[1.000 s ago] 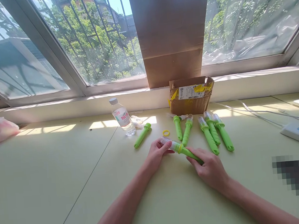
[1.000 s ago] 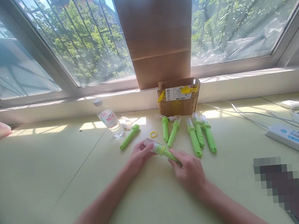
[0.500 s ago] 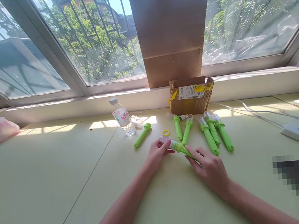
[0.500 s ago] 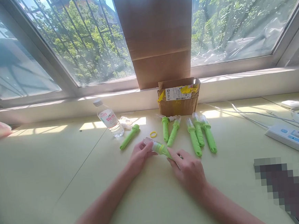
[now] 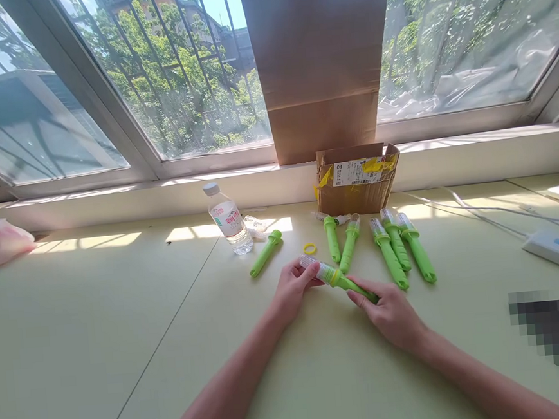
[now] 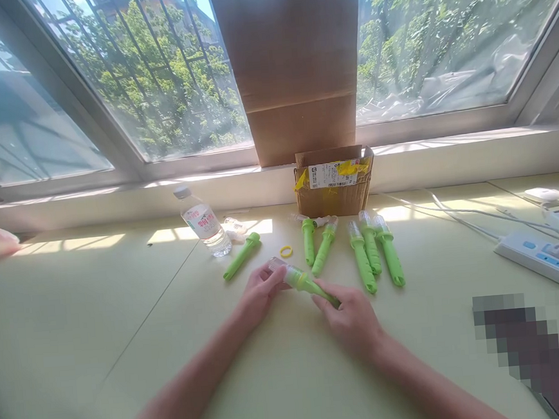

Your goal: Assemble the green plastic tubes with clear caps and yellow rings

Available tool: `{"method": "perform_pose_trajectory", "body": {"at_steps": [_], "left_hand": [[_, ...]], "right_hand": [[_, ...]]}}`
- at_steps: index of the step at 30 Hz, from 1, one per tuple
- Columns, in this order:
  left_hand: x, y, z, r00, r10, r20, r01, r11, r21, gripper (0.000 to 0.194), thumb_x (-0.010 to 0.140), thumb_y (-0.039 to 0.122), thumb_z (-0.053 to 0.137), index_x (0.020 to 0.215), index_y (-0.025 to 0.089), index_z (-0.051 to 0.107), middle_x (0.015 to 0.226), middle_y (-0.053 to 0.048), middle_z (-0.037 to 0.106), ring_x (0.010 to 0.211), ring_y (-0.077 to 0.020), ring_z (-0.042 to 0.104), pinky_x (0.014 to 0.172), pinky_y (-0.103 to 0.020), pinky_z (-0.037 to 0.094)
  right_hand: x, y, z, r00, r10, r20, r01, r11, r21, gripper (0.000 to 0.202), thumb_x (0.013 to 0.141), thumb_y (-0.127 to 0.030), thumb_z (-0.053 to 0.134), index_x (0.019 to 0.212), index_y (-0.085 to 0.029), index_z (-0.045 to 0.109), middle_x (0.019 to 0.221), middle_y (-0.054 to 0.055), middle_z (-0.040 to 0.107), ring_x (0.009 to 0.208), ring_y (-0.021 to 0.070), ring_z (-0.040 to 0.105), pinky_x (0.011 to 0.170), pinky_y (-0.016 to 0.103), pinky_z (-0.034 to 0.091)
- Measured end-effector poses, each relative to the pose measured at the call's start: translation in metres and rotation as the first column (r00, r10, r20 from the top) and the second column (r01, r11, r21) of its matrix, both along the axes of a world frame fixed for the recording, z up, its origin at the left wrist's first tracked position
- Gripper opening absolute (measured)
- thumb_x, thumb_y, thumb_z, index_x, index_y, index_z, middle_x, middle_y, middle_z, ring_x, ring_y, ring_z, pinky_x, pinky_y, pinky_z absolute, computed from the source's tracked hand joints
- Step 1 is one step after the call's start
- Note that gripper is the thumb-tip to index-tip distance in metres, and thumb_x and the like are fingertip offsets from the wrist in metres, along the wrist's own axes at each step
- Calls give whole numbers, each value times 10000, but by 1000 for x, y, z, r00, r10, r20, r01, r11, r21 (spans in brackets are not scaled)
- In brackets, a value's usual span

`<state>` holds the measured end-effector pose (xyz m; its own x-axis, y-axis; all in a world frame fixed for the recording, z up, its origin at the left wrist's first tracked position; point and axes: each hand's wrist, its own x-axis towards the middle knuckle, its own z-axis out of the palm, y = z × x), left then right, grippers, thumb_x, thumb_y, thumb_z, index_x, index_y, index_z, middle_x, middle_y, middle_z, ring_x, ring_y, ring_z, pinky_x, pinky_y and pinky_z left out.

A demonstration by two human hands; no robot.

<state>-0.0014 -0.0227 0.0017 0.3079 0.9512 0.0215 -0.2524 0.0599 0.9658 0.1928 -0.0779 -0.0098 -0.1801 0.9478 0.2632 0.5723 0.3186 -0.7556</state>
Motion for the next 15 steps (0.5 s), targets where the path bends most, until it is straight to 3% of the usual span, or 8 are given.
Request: {"method": "perform_pose_trajectory", "body": {"at_steps": [3, 8, 15], "left_hand": [[1, -1, 0, 1000, 21, -3, -21, 1000, -12, 345, 730, 417, 668, 872, 104, 641, 871, -105, 657, 808, -223, 629, 767, -371, 522], [2, -2, 1, 1000, 28, -9, -28, 999, -40, 356, 723, 406, 679, 920, 111, 645, 934, -115, 656, 825, -217, 631, 753, -351, 522], [7, -5, 1, 994, 71, 78, -61, 991, -119, 340, 705, 401, 699, 855, 102, 637, 880, -100, 660, 849, -219, 627, 830, -393, 504]], "right_hand": [[-2, -3, -1, 998, -65, 0, 65, 995, 69, 332, 872, -341, 477, 1169, -269, 606, 980, 0, 686, 838, 172, 629, 660, 244, 486], [-6, -8, -9, 942, -280, 186, 228, 938, 259, 343, 869, -307, 500, 1202, -298, 582, 783, -8, 649, 580, 98, 559, 528, 201, 396], [-1, -6, -13, 872, -316, 375, 97, 861, 499, 313, 905, -289, 473, 1191, -272, 599, 735, 12, 614, 626, 99, 543, 541, 210, 318]]}}
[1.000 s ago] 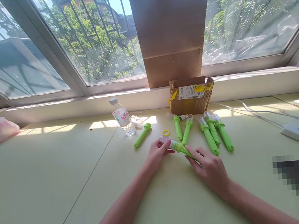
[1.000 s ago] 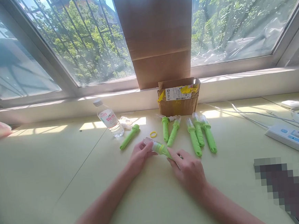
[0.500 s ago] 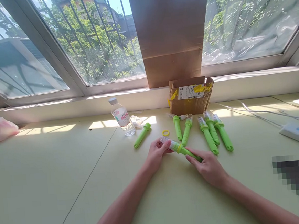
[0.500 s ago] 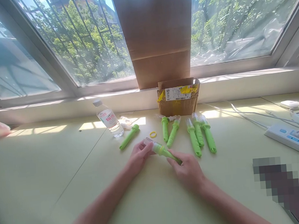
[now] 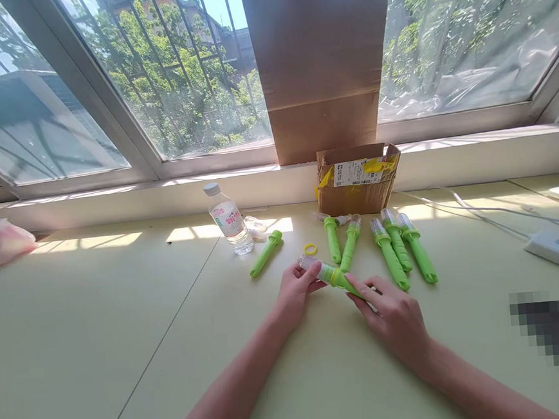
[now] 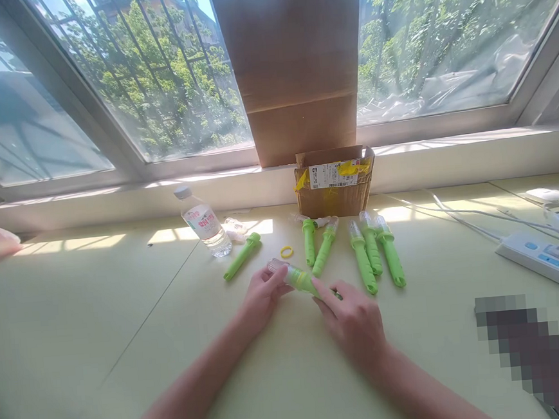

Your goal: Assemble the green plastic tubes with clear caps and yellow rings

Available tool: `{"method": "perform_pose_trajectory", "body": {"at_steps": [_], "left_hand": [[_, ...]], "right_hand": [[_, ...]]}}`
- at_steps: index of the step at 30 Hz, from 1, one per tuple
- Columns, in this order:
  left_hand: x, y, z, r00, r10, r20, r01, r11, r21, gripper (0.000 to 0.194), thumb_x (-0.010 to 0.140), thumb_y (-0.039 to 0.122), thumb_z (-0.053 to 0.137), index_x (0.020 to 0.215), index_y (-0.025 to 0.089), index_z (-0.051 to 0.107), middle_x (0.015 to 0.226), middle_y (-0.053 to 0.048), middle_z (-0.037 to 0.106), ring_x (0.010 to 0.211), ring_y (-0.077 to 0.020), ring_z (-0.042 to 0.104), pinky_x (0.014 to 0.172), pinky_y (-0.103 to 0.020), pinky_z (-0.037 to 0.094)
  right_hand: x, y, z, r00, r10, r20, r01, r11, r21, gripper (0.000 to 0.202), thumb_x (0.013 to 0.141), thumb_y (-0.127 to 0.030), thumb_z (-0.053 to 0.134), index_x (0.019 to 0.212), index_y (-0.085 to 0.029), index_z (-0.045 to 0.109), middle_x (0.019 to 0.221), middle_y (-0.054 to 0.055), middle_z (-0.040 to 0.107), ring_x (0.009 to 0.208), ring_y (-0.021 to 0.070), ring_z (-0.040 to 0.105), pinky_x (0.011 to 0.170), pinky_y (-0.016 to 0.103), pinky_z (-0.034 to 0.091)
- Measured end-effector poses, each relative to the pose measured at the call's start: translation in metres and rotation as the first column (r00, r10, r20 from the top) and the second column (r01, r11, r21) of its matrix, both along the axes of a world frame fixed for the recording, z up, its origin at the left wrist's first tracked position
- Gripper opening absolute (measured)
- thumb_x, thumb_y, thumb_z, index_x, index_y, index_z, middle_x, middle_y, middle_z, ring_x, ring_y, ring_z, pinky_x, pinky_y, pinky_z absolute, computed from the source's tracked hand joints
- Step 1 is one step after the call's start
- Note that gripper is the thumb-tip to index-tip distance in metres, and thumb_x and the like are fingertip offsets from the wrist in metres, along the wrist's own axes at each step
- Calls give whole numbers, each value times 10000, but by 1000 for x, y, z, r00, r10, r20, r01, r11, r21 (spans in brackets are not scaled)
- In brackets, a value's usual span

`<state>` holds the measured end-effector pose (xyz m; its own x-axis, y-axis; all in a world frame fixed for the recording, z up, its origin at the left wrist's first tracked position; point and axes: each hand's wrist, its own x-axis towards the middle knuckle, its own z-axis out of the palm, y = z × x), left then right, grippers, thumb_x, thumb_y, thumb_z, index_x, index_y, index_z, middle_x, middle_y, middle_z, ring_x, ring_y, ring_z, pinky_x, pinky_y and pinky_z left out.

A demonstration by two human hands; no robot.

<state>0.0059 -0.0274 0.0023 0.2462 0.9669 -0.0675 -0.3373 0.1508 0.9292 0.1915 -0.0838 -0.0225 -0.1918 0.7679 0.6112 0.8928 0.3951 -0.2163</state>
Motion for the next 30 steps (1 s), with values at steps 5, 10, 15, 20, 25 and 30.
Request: {"method": "perform_pose_trajectory", "body": {"at_steps": [5, 10, 15, 20, 25, 30], "left_hand": [[3, -3, 2, 999, -9, 40, 9, 1000, 1, 304, 723, 379, 689, 819, 96, 632, 830, -86, 648, 813, -191, 616, 844, -372, 497], [2, -1, 2, 1000, -12, 27, 11, 1000, 16, 288, 723, 365, 690, 802, 96, 627, 792, -76, 642, 766, -178, 609, 820, -366, 503], [-1, -1, 4, 998, -48, 40, 46, 998, 43, 299, 707, 374, 703, 824, 111, 623, 840, -94, 661, 797, -203, 620, 796, -364, 506], [-2, -2, 5, 996, -67, 63, 65, 997, 31, 318, 718, 356, 699, 914, 117, 625, 964, -123, 660, 878, -232, 621, 804, -381, 497], [-1, -2, 1, 995, -69, 72, 68, 998, 9, 361, 727, 350, 693, 984, 103, 630, 1025, -134, 643, 952, -258, 609, 880, -425, 467], [1, -1, 0, 997, -43, 69, 43, 999, -8, 324, 738, 356, 682, 911, 86, 635, 947, -131, 656, 904, -238, 619, 865, -402, 477]], "right_hand": [[-1, -1, 3, 999, 34, 4, -34, 998, -55, 337, 914, -312, 445, 1201, -214, 591, 678, 17, 615, 560, 104, 527, 492, 226, 294], [-4, -2, 8, 963, 73, -260, -152, 942, -299, 348, 896, -327, 436, 1197, -235, 584, 803, 23, 676, 628, 138, 570, 538, 222, 396], [0, 4, 22, 857, 90, -508, -353, 819, -452, 368, 881, -370, 437, 1195, -257, 592, 939, -13, 694, 772, 183, 617, 634, 251, 475], [-2, 2, 19, 858, 74, -509, -323, 848, -421, 387, 873, -378, 454, 1218, -257, 579, 949, -22, 690, 798, 184, 624, 656, 238, 466], [-4, -2, 2, 978, -56, -200, 11, 975, -221, 354, 881, -333, 485, 1221, -282, 570, 765, -3, 648, 617, 118, 559, 550, 210, 363], [-1, 1, 0, 999, -24, 39, 24, 1000, 20, 305, 912, -306, 458, 1166, -237, 611, 676, 4, 588, 591, 105, 515, 515, 223, 273]]}}
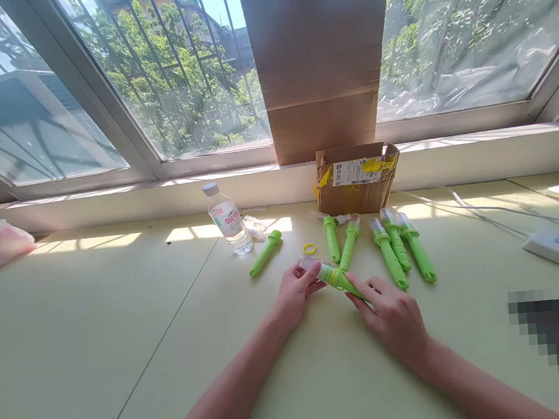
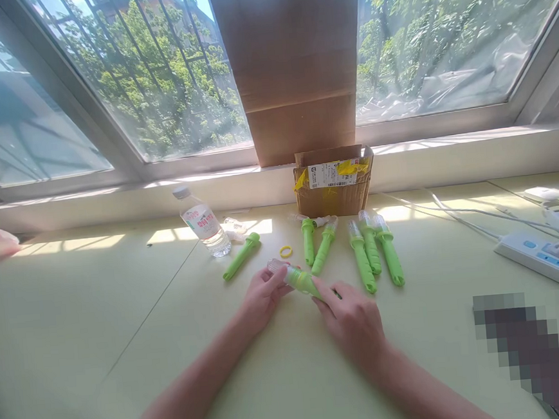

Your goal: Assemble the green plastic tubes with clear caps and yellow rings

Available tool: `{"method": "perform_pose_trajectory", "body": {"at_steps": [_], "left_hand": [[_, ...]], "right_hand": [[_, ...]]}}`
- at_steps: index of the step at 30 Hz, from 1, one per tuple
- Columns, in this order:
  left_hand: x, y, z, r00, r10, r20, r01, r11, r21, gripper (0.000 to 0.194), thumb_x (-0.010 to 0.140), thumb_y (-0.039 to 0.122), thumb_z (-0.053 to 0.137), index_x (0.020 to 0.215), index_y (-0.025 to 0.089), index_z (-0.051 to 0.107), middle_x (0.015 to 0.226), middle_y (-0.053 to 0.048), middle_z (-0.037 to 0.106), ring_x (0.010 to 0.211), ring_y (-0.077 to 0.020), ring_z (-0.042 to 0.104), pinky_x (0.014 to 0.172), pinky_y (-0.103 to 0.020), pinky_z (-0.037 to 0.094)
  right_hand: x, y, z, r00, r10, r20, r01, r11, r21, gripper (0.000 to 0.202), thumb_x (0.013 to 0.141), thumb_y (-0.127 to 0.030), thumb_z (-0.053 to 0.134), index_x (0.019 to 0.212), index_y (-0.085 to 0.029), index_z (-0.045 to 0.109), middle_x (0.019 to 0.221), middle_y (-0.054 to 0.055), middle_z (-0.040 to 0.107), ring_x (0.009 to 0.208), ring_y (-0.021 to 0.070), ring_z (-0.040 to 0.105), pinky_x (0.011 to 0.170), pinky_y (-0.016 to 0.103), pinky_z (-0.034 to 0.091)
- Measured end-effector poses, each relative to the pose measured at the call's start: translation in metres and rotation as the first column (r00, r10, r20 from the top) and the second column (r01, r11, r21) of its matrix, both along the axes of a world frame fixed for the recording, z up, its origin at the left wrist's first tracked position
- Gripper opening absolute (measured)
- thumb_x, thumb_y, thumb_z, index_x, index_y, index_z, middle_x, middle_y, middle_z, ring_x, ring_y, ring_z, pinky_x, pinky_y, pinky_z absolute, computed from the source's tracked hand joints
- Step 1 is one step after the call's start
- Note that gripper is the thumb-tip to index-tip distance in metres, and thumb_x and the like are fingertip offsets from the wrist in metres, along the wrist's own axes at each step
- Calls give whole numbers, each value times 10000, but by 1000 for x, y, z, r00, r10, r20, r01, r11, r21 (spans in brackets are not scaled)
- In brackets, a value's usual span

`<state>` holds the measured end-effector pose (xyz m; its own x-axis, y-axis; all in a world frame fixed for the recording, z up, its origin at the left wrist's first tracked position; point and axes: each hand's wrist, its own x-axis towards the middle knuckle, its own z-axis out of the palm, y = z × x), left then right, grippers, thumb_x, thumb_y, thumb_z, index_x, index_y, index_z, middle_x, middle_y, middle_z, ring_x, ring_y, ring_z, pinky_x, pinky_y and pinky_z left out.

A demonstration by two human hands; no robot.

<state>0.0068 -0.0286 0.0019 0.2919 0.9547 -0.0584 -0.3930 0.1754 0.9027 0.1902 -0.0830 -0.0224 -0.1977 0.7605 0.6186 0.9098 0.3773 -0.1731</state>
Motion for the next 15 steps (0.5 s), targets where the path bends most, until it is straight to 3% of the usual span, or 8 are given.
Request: {"method": "perform_pose_trajectory", "body": {"at_steps": [4, 8, 12, 15], "left_hand": [[1, 0, 3, 1000, 23, -4, -23, 1000, -11, 318, 713, 364, 702, 859, 90, 636, 890, -113, 666, 856, -227, 630, 838, -389, 490], [0, 0, 3, 999, 37, -11, -37, 999, -17, 313, 691, 364, 721, 827, 96, 632, 847, -99, 668, 812, -218, 636, 797, -372, 503], [-2, 0, 4, 1000, -4, -13, 4, 1000, 15, 303, 707, 358, 707, 844, 99, 629, 869, -107, 662, 813, -214, 629, 774, -360, 505], [-5, 0, 5, 999, -43, 8, 43, 998, 48, 292, 728, 351, 690, 875, 109, 618, 924, -119, 656, 850, -224, 622, 779, -365, 501]], "right_hand": [[-3, -2, 2, 998, 35, 46, -36, 999, 7, 337, 934, -312, 400, 1127, -148, 622, 628, 15, 570, 536, 109, 491, 490, 246, 239], [-6, -4, 7, 990, 65, -124, -87, 980, -179, 344, 925, -333, 386, 1085, -141, 623, 692, 25, 612, 554, 122, 498, 483, 234, 264], [-3, -2, 21, 912, 91, -400, -277, 856, -436, 366, 916, -388, 363, 1069, -199, 637, 670, -22, 612, 530, 120, 476, 474, 209, 327], [-2, 0, 27, 842, 137, -522, -400, 807, -434, 411, 901, -427, 361, 1065, -195, 658, 638, -40, 602, 565, 135, 513, 498, 211, 376]]}}
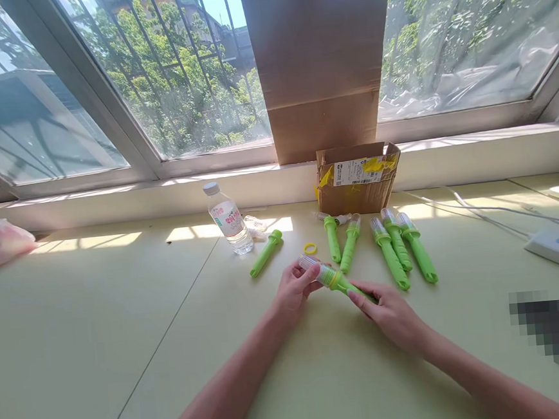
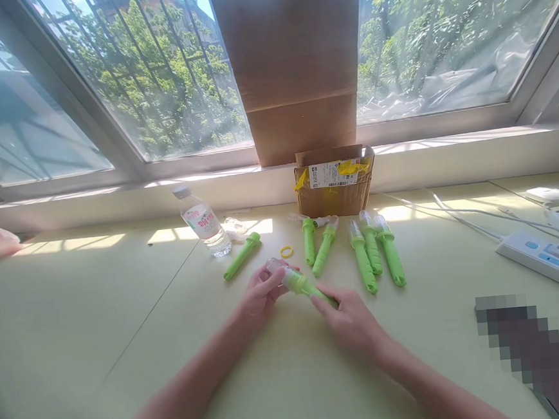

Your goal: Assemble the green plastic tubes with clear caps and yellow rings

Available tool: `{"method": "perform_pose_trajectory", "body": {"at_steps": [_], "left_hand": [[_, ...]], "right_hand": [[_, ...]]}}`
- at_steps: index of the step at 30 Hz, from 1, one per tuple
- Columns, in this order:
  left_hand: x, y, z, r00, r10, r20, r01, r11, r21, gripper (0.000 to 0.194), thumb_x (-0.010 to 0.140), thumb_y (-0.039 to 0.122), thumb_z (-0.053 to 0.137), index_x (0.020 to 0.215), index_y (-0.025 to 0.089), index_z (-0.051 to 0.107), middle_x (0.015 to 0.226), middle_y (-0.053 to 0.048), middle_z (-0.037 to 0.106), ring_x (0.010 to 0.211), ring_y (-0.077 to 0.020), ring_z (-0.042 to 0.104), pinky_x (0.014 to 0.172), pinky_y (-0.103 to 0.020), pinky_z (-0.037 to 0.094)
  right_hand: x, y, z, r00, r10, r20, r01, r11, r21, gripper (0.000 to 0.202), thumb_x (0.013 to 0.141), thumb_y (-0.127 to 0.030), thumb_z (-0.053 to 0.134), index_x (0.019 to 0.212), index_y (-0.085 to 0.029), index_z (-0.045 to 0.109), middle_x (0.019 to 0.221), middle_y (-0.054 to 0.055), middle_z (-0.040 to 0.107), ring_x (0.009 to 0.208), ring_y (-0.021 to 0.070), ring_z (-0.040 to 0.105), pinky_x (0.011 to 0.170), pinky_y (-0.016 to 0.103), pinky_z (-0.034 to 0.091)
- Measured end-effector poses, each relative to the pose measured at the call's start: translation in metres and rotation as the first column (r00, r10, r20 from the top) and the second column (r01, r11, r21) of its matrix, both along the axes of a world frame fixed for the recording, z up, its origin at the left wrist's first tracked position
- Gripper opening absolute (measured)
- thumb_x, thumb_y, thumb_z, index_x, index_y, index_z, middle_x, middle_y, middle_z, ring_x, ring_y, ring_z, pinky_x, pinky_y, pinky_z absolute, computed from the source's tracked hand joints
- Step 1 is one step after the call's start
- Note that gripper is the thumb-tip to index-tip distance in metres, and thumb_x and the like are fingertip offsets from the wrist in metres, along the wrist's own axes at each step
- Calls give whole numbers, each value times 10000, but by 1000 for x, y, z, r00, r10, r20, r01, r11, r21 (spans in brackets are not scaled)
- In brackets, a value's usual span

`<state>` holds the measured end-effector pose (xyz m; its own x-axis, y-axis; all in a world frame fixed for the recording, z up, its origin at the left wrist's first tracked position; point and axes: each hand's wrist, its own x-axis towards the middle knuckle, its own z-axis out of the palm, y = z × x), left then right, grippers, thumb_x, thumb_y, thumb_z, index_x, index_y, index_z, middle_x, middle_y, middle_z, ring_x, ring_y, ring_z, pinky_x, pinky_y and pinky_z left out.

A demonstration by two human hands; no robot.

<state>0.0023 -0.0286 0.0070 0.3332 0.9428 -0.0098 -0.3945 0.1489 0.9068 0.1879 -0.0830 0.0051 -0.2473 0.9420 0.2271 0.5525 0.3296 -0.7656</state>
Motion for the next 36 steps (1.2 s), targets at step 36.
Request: {"method": "perform_pose_trajectory", "body": {"at_steps": [36], "left_hand": [[1, -1, -1, 1000, -5, 7, 6, 997, -83, 382, 736, 348, 686, 1030, 125, 587, 1043, -126, 637, 950, -238, 609, 868, -410, 476]], "right_hand": [[-3, -3, -20, 863, -377, 336, 227, 884, 408, 312, 904, -354, 442, 1134, -239, 618, 719, 9, 619, 627, 133, 529, 523, 230, 286]]}}
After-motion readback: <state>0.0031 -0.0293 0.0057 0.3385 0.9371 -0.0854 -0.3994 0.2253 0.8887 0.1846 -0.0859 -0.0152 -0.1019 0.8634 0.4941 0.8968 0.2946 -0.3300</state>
